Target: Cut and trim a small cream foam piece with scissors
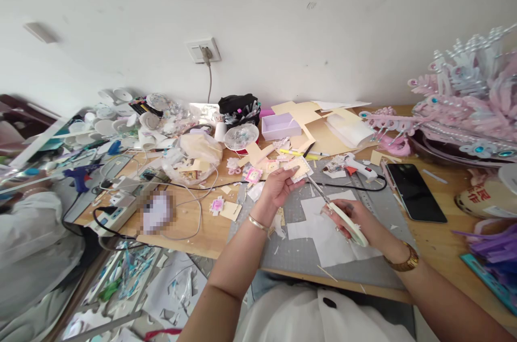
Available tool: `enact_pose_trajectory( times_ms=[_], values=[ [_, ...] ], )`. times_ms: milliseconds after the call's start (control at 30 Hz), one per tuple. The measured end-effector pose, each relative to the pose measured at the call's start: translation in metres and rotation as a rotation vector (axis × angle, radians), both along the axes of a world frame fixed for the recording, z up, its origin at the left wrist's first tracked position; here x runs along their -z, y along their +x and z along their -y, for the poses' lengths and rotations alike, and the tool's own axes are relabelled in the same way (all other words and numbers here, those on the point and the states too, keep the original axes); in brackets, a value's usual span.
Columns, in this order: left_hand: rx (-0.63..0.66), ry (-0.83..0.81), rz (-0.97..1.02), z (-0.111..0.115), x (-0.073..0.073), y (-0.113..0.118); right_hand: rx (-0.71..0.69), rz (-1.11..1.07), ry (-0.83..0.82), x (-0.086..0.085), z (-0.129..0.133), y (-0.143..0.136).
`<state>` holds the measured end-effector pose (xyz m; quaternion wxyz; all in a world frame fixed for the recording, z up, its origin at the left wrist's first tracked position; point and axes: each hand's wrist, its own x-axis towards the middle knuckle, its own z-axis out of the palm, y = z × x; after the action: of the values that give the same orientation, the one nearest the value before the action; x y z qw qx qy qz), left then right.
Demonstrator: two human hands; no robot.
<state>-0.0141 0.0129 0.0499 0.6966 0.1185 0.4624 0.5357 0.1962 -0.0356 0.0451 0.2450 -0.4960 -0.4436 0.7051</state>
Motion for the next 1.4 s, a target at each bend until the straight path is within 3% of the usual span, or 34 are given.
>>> enact_pose_trajectory(
  times_ms=[233,600,867,1100,1400],
  values=[
    [-0.053,0.007,0.004,-0.003,0.002,-0.006,-0.022,0.017,0.064,-0.01,0.002,-0.002],
    [0.03,-0.02,-0.02,-0.002,0.001,-0.004,0.016,-0.038,0.038,0.008,0.002,0.001],
    [0.025,-0.029,-0.005,0.0,-0.002,-0.002,-0.003,-0.038,0.054,0.005,0.001,0.001],
    [0.024,-0.032,-0.001,0.0,-0.001,-0.002,0.0,-0.097,0.026,0.012,0.001,0.004],
    [0.028,-0.038,-0.001,-0.001,-0.001,-0.002,-0.031,-0.052,0.066,0.004,0.001,0.002]
  ],
)
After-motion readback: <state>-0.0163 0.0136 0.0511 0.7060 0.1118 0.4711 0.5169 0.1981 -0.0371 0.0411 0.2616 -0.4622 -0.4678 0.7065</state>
